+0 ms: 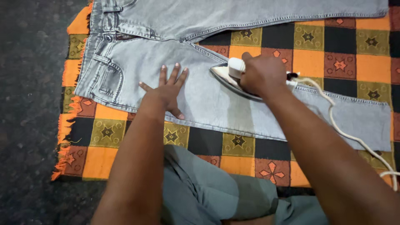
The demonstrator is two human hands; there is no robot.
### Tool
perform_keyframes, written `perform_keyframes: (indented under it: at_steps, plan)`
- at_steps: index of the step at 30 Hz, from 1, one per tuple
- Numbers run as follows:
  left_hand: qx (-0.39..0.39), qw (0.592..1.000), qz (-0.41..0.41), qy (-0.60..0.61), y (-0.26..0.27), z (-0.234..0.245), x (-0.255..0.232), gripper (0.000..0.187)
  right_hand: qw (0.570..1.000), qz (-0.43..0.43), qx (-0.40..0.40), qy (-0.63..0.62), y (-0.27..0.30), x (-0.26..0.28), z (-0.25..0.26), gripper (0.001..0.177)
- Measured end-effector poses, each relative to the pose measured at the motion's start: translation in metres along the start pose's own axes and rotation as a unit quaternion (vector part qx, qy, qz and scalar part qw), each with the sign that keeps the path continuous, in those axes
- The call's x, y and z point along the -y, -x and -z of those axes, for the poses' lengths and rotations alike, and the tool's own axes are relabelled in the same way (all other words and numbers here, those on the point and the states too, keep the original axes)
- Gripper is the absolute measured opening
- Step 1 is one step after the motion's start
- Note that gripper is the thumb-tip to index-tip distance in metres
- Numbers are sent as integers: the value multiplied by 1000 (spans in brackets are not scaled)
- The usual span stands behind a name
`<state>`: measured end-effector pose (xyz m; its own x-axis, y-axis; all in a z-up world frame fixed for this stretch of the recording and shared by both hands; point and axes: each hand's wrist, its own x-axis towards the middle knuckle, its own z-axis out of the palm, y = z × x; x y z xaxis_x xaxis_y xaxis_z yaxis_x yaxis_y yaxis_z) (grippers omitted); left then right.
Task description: The person irons a pair of light gray jeans laid out on a patterned mat. They smooth the fabric with one hand and move the iron back and forth over the legs and waist area, then flip the jeans to iron the other side.
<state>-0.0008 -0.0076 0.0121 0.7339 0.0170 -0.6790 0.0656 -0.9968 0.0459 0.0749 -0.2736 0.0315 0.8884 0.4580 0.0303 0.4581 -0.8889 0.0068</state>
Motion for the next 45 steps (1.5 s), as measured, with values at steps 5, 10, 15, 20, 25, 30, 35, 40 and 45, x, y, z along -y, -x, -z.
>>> perform_keyframes:
  at_steps: [5, 10, 15, 20, 25, 30, 35, 40, 45]
  plan:
    - [1, 1000, -1, 15, 1, 1, 0, 159, 1000, 2, 27, 2, 4, -22, 4, 29]
    - [0, 1000, -3, 14, 0, 1, 0, 159, 999, -36, 20, -10, 10, -46, -3, 25]
    - [13, 1000, -1, 13, -2, 1, 1, 159, 997, -52, 60, 16, 18, -77, -3, 30]
    - [6, 1000, -1, 10, -4, -2, 2, 160, 989, -102, 97, 37, 33, -109, -3, 39]
    - [12, 1000, 3, 10, -6, -2, 1, 160, 995, -54, 30, 76, 57, -149, -11, 32]
    - [7, 1000, 5, 8, -6, -2, 2, 160, 997, -14, -10, 78, 80, -184, -17, 27]
    - [6, 1000, 5, 1, -8, -4, 4, 160, 997, -45, 2, 62, 93, -207, -16, 29]
    - [15, 1000, 6, 3, -13, -6, 7, 160, 997, -52, 5, 48, 108, -222, -14, 24]
    - [24, 1000, 6, -18, -23, -11, 12, 162, 996, -62, -1, 64, 119, -244, -15, 27]
